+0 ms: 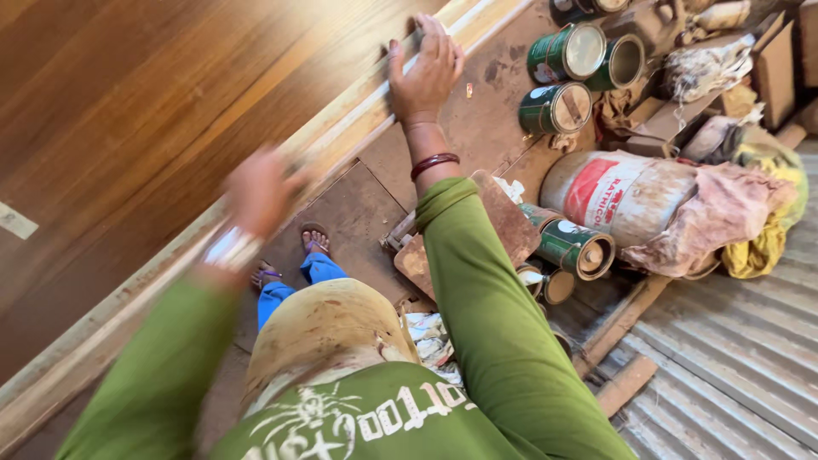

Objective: The person sands a large wooden door frame using a sanding block. They move the block along the edges and flat surfaces of the frame, applying pressure to smooth the wood.

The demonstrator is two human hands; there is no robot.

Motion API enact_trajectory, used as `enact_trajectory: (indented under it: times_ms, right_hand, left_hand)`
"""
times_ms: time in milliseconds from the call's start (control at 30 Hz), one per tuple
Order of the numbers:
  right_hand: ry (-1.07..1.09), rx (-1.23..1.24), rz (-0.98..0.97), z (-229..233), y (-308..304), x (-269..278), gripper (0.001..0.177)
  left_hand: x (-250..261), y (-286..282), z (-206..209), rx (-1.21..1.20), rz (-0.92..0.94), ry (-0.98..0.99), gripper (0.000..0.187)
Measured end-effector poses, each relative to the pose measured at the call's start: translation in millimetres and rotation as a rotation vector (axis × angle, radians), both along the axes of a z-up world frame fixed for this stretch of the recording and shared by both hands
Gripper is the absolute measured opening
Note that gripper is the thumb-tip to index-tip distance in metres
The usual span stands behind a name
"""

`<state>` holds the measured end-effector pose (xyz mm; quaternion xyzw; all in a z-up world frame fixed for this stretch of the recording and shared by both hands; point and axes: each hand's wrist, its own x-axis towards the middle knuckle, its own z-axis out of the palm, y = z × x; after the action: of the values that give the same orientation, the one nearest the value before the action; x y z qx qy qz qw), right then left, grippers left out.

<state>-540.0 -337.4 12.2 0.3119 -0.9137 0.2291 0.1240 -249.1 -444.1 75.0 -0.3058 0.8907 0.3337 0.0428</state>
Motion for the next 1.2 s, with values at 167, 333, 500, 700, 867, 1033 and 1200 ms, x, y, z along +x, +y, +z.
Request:
enact_trajectory:
  times_ms: [167, 333, 500, 700, 867, 1033, 1200]
  right_hand:
    - [-0.044, -0.029, -0.027, -11, 8, 11, 0.051]
    - [-0.001, -0.034, 0.004, 1, -5, -3, 0.044]
    - [0.028, -0.010, 0.024, -5, 5, 13, 0.035]
    - [-0.034, -0.049, 0.022, -4, 11, 19, 0.027]
    - [0.004, -0.067, 0.030, 7, -1, 8, 0.023]
    - [-0.023, -0.096, 0.063, 15, 1, 16, 0.023]
    - [-0.038, -0.072, 0.058, 16, 2, 11, 0.023]
  left_hand:
    - [83, -9, -20, -0.198, 0.010, -0.155, 0.044]
    - [-75, 4, -41, -0.079, 0.011, 0.066, 0.039]
    - [-8, -1, 8, -0.124, -0.001, 0.092, 0.044]
    - [109, 8, 19, -0.279, 0.074, 0.078, 0.021]
    - [66, 8, -7, -0.556, -0.143, 0.176, 0.010]
    - [71, 29, 5, -0.445, -0.062, 0.155, 0.027]
    - [74, 20, 2, -0.298, -0.179, 0.304, 0.039]
